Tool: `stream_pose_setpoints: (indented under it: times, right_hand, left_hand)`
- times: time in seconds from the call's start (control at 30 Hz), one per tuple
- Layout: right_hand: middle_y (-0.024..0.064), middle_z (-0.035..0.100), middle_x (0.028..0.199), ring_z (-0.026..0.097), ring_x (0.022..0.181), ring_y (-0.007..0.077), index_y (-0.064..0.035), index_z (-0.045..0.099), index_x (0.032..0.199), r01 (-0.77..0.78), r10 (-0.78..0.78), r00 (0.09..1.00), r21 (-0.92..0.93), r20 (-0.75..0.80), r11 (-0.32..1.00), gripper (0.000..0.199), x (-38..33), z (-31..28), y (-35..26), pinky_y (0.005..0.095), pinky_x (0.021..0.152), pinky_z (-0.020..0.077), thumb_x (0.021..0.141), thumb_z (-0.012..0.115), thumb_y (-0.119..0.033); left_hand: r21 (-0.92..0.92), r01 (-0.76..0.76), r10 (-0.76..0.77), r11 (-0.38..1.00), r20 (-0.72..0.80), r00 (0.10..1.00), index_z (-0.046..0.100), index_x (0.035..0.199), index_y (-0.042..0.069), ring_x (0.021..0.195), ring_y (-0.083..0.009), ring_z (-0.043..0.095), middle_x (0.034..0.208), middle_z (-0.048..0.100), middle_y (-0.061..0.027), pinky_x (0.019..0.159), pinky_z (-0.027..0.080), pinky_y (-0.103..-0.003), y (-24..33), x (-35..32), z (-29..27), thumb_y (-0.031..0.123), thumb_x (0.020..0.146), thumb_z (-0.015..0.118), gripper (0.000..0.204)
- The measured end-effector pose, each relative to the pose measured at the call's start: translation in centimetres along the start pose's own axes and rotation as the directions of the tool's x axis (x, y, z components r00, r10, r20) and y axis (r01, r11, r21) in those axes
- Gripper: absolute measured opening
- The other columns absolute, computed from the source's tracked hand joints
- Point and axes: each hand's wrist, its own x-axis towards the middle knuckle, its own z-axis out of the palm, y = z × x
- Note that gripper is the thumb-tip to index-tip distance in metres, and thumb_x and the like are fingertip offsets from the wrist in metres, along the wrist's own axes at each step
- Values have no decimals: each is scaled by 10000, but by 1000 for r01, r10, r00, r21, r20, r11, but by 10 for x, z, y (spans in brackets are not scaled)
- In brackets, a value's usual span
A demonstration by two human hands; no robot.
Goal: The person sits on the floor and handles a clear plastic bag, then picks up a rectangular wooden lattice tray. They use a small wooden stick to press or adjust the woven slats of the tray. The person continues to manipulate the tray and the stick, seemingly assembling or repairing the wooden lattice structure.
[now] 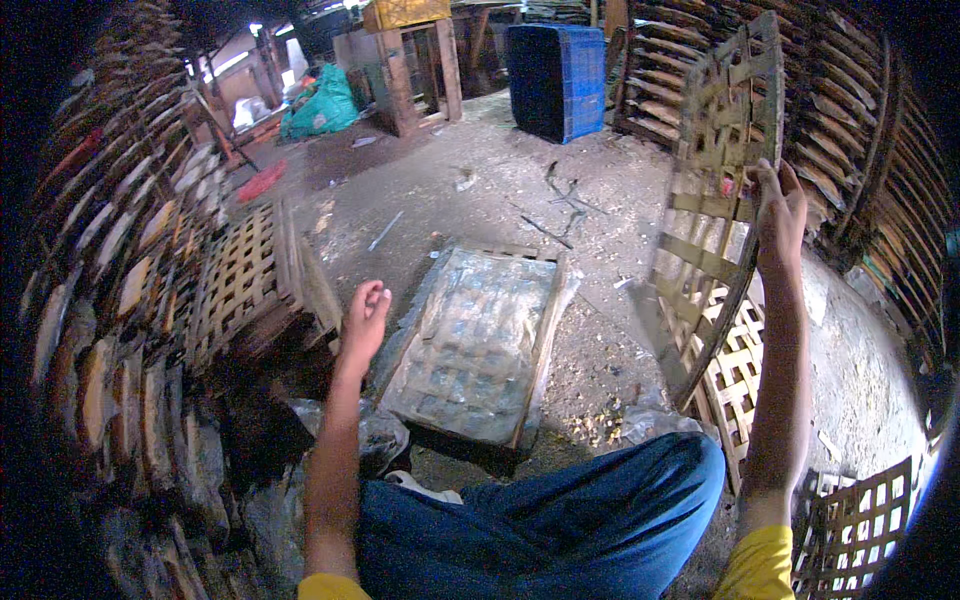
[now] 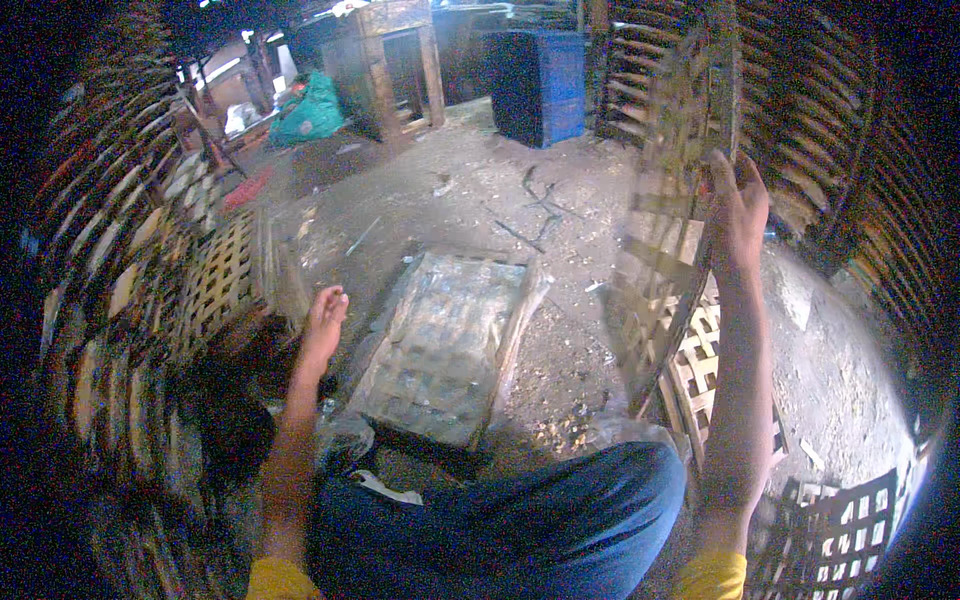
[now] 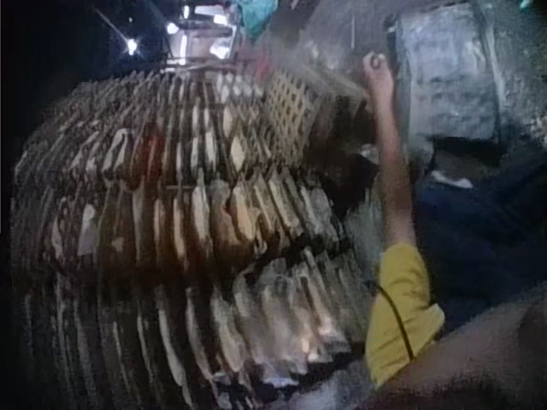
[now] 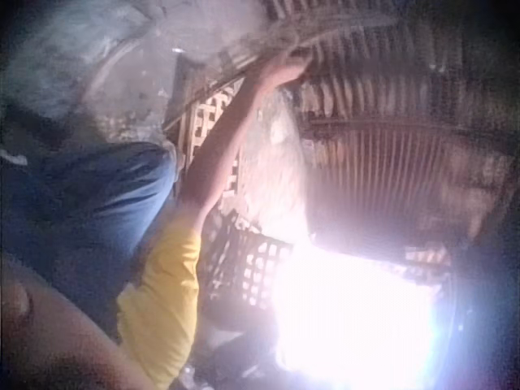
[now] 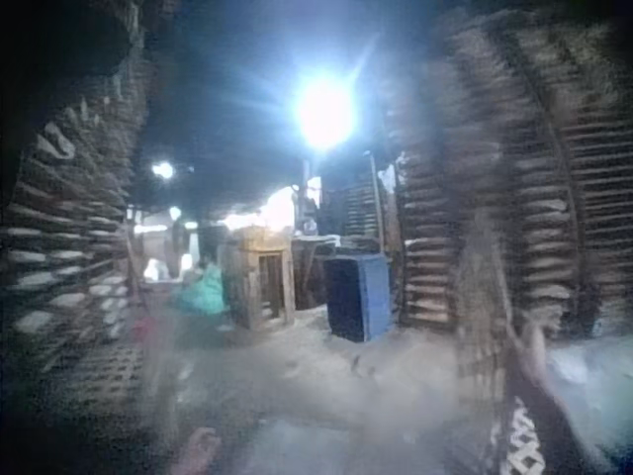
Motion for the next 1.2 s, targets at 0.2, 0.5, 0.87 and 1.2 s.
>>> stream_pose_setpoints:
  times: [0.2,0.5,0.87,1.2]
  right_hand:
    - [50,662,928,588,872,162,-38,672,1002,-461,442,887,304,134,834,390,-62,67,39,322,822,447,990,585,-418]
    - [66,652,891,617,802,191,-46,639,1021,-853,710,522,305,473,424,379,-209,167,162,319,765,506,1077,418,-348]
    - [49,660,1067,611,942,196,-46,646,1219,-881,690,390,28,609,473,315,-267,168,201,391,818,495,921,559,-100]
    - [100,659,1222,606,1121,217,2,543,1362,-792,587,438,-18,681,611,495,-285,170,235,354,954,479,878,618,-69]
  left_hand:
    - [36,355,-357,934,90,930,588,1289,58,1044,-228,608,1207,644,-106,899,478,-363,29,-42,-5,542,1031,454,564]
    - [281,389,-449,877,195,872,720,977,-36,853,-261,674,892,725,-166,791,513,-414,-47,-28,0,644,912,592,695]
    - [548,258,-284,796,-39,958,727,1003,-34,1030,-426,676,1054,703,-279,905,513,-479,-132,-19,31,684,834,642,743]
    - [566,130,-180,814,34,983,691,1057,-38,999,-445,656,1025,688,-284,903,496,-501,-154,-20,43,548,898,654,607]
